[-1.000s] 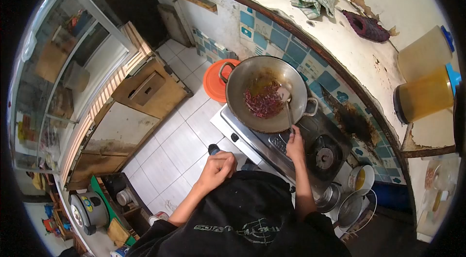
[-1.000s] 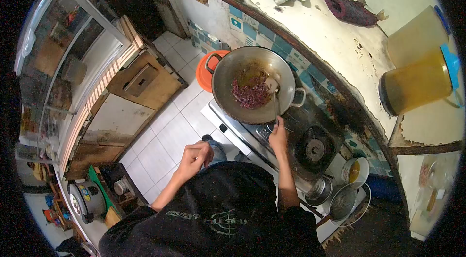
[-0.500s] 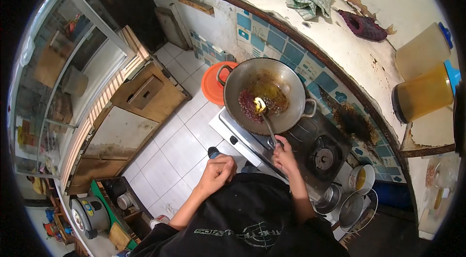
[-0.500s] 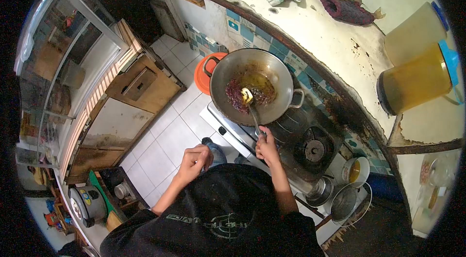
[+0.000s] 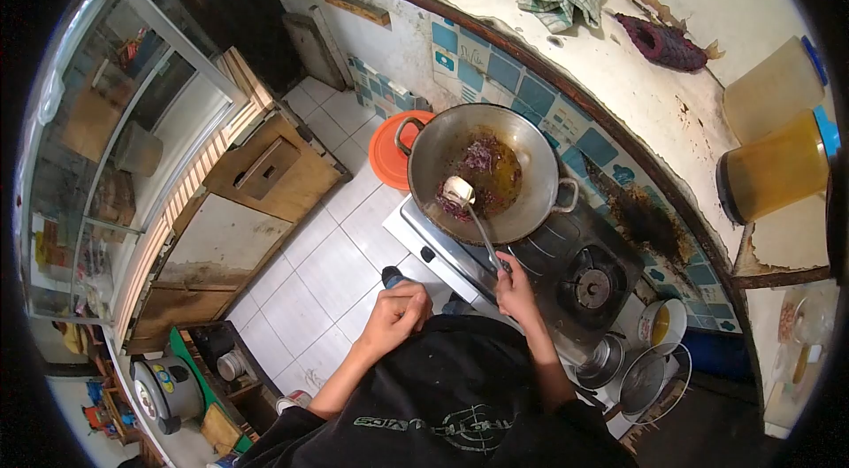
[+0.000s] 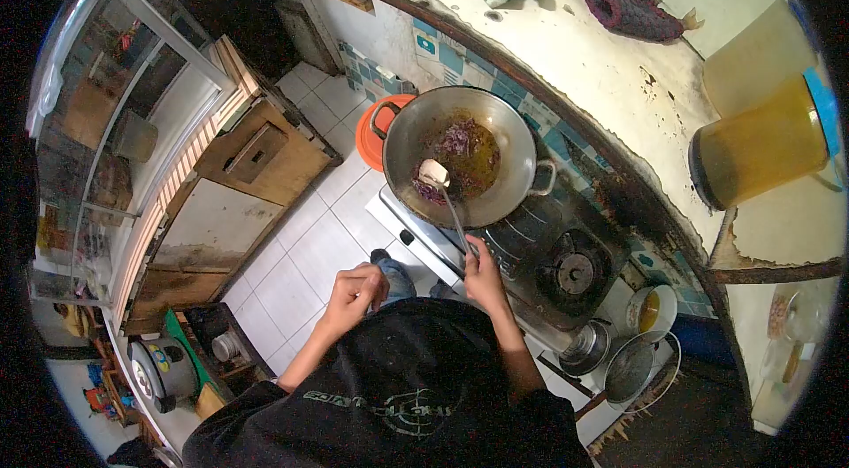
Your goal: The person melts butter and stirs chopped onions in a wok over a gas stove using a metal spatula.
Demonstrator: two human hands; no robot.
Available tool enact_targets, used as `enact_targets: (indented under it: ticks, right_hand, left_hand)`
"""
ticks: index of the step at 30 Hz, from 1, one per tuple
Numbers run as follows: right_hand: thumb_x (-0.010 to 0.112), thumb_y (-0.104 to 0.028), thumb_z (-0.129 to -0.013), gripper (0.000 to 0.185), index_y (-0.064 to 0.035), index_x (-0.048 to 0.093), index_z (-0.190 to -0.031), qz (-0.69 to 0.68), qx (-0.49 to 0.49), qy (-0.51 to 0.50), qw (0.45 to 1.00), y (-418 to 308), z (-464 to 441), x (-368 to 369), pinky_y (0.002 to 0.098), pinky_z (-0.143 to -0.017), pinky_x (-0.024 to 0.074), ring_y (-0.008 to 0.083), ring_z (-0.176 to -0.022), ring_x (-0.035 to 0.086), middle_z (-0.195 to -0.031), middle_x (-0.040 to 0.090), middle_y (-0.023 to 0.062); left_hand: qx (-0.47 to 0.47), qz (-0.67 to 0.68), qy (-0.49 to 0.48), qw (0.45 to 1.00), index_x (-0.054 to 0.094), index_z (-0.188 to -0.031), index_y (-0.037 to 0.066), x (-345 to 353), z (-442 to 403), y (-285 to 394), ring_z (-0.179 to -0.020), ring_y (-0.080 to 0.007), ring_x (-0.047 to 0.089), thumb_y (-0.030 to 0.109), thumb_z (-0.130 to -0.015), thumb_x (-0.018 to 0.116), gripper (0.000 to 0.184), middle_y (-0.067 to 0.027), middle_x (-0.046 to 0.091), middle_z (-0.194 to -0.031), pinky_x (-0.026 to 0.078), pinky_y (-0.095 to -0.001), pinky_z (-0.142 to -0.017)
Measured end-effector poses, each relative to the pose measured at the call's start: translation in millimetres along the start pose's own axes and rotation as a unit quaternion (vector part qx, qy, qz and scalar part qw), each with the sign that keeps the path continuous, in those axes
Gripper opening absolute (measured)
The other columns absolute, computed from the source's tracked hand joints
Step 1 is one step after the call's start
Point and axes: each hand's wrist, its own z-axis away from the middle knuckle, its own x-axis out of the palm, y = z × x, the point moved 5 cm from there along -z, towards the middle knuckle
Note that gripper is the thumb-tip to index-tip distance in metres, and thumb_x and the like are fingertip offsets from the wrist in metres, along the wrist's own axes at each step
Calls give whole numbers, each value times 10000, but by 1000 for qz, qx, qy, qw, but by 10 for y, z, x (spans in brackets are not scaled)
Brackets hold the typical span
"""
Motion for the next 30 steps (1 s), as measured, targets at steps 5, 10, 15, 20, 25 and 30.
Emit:
enact_targets:
  ticks: [5,10,15,20,25,30]
  right_hand:
    - [437,-126,-980,392,-206,416,-1363,201,-154,77,964,-137,125,-11,399,-616,450,310,-637,564,-780,581,164]
    - [431,-144,-978,395,-214,411,-1365,231,-106,65,965,-348,307,-22,483,-853,425,482,-931,554,-976,618,266]
    - [431,-159,-974,406,-225,400,-1374,258,-98,63,959,-261,314,-72,505,-854,425,495,-937,546,-1032,614,268]
    - [444,-137,-964,414,-200,400,-1372,270,-35,100,957,-278,260,-165,517,-810,439,486,-921,556,-976,599,298]
    - [434,-123,-969,426,-217,394,-1382,255,-73,169,949,-319,158,-307,514,-822,442,476,-925,549,-982,590,294]
    - [411,-85,-967,414,-156,399,-1375,245,-72,225,940,-582,5,-535,530,-790,421,473,-897,561,-906,612,304]
  left_hand:
    - [-3,-2,2,1000,482,-566,-11,12,-5,-12,-625,-206,526,94,-979,413,431,-68,529,-606,421,-329,-700]
    - [4,6,3,1000,488,-569,-7,36,-18,-23,-628,-201,532,102,-983,413,435,-63,526,-593,422,-325,-698]
    - [-3,1,-4,1000,481,-564,0,57,-54,-9,-624,-195,537,98,-983,410,436,-58,522,-587,420,-321,-691]
    - [-1,6,-4,1000,481,-564,1,46,-55,-22,-622,-193,537,110,-988,409,443,-56,523,-589,418,-319,-689]
    - [11,-8,-2,1000,488,-562,3,48,-60,-44,-612,-188,533,117,-993,406,453,-54,523,-589,418,-316,-686]
    - [10,-1,3,1000,485,-547,5,23,-56,-34,-609,-180,531,117,-993,405,467,-55,530,-600,417,-312,-688]
